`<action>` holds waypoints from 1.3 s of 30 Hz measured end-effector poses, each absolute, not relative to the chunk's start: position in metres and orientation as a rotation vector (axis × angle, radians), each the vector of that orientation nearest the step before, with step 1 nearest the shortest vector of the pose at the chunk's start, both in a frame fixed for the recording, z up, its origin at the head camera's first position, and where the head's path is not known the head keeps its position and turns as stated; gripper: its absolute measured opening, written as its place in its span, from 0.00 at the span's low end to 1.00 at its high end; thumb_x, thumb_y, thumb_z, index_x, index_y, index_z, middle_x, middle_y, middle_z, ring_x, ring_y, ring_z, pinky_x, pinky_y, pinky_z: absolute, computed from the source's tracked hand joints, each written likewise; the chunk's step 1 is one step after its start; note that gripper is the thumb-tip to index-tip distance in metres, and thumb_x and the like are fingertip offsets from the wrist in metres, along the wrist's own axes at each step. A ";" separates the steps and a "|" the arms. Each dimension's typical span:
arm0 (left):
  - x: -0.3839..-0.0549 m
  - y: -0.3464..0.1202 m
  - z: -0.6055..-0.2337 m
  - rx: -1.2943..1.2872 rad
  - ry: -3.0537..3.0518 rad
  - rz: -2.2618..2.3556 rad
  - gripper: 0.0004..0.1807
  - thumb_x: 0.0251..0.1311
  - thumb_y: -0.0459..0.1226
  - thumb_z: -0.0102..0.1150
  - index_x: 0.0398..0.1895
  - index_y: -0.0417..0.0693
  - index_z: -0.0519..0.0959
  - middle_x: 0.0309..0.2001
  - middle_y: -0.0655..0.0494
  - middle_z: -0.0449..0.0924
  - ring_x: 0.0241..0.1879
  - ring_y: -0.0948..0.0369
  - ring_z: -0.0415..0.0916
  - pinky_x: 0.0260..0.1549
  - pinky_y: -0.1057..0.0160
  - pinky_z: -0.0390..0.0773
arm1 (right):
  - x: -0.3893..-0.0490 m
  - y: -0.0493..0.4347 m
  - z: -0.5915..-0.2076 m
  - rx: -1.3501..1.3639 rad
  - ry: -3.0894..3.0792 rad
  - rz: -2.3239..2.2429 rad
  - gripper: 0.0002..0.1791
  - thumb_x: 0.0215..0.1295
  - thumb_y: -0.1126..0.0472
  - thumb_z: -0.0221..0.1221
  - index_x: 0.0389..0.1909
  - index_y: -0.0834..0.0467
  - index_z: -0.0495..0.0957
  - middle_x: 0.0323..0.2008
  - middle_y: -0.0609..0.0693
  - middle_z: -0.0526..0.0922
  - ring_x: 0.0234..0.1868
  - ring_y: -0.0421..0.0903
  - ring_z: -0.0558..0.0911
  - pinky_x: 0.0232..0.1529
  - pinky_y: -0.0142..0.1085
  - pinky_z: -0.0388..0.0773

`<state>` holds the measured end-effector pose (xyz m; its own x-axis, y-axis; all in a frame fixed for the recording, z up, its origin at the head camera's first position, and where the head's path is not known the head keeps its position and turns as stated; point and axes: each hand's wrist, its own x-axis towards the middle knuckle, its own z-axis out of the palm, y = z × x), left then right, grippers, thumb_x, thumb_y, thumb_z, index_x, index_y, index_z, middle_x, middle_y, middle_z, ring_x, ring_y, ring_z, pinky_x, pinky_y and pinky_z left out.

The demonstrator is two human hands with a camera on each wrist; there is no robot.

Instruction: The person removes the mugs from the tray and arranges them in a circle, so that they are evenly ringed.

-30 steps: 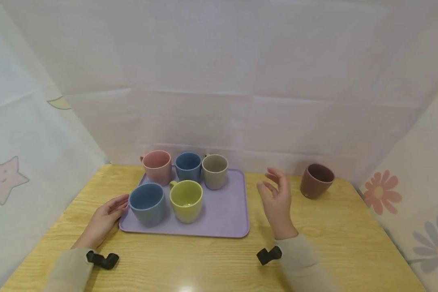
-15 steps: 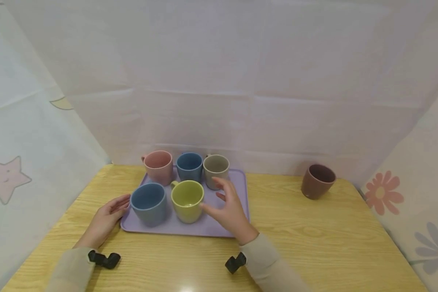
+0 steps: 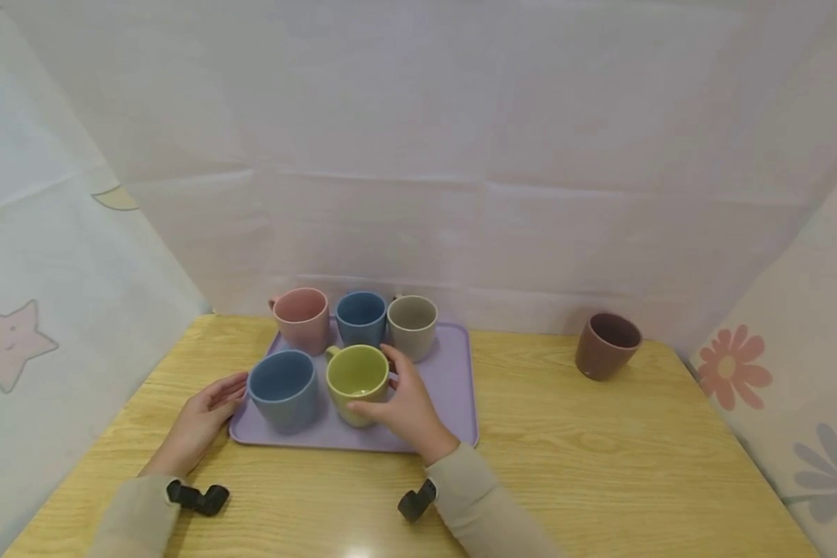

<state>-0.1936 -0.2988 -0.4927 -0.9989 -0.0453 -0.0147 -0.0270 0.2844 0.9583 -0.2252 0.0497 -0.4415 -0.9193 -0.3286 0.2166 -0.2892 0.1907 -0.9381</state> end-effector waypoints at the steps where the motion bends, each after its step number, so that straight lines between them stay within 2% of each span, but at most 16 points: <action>1: -0.194 -0.299 -0.493 0.070 -2.504 -1.869 0.28 0.77 0.29 0.45 0.77 0.34 0.57 0.75 0.36 0.60 0.73 0.45 0.60 0.54 0.83 0.70 | -0.225 0.048 -0.442 -0.610 2.402 -1.878 0.56 0.48 0.60 0.80 0.76 0.61 0.59 0.71 0.55 0.67 0.69 0.52 0.68 0.68 0.51 0.70; 10: -0.194 -0.299 -0.493 0.056 -2.507 -1.865 0.28 0.77 0.29 0.46 0.77 0.34 0.57 0.75 0.36 0.61 0.73 0.45 0.60 0.54 0.82 0.70 | -0.227 0.044 -0.448 -0.531 2.394 -1.889 0.54 0.48 0.58 0.80 0.74 0.61 0.61 0.68 0.54 0.69 0.70 0.51 0.68 0.71 0.51 0.67; 17: -0.194 -0.300 -0.493 0.062 -2.527 -1.833 0.28 0.77 0.31 0.47 0.77 0.35 0.58 0.74 0.38 0.62 0.73 0.46 0.61 0.54 0.83 0.69 | -0.230 0.047 -0.450 -0.549 2.398 -1.896 0.52 0.48 0.55 0.80 0.72 0.59 0.64 0.66 0.54 0.72 0.68 0.52 0.71 0.69 0.52 0.71; 27: -0.193 -0.299 -0.493 0.072 -2.528 -1.829 0.28 0.77 0.30 0.47 0.77 0.34 0.59 0.74 0.37 0.62 0.71 0.56 0.65 0.54 0.83 0.69 | -0.230 0.049 -0.451 -0.581 2.496 -1.846 0.51 0.44 0.52 0.82 0.69 0.56 0.68 0.62 0.49 0.76 0.65 0.47 0.75 0.66 0.43 0.74; 32: -0.193 -0.298 -0.493 0.049 -2.527 -1.826 0.28 0.77 0.31 0.47 0.76 0.33 0.58 0.74 0.36 0.62 0.72 0.50 0.64 0.54 0.83 0.69 | -0.230 0.051 -0.450 -0.574 2.521 -1.841 0.50 0.42 0.52 0.83 0.68 0.56 0.70 0.61 0.47 0.77 0.63 0.44 0.75 0.66 0.39 0.74; 39: -0.193 -0.300 -0.493 0.061 -2.542 -1.807 0.28 0.77 0.32 0.48 0.77 0.35 0.59 0.74 0.38 0.62 0.72 0.46 0.62 0.54 0.83 0.69 | -0.230 0.053 -0.450 -0.602 2.480 -1.895 0.48 0.42 0.55 0.83 0.66 0.57 0.71 0.60 0.51 0.77 0.63 0.49 0.76 0.65 0.45 0.75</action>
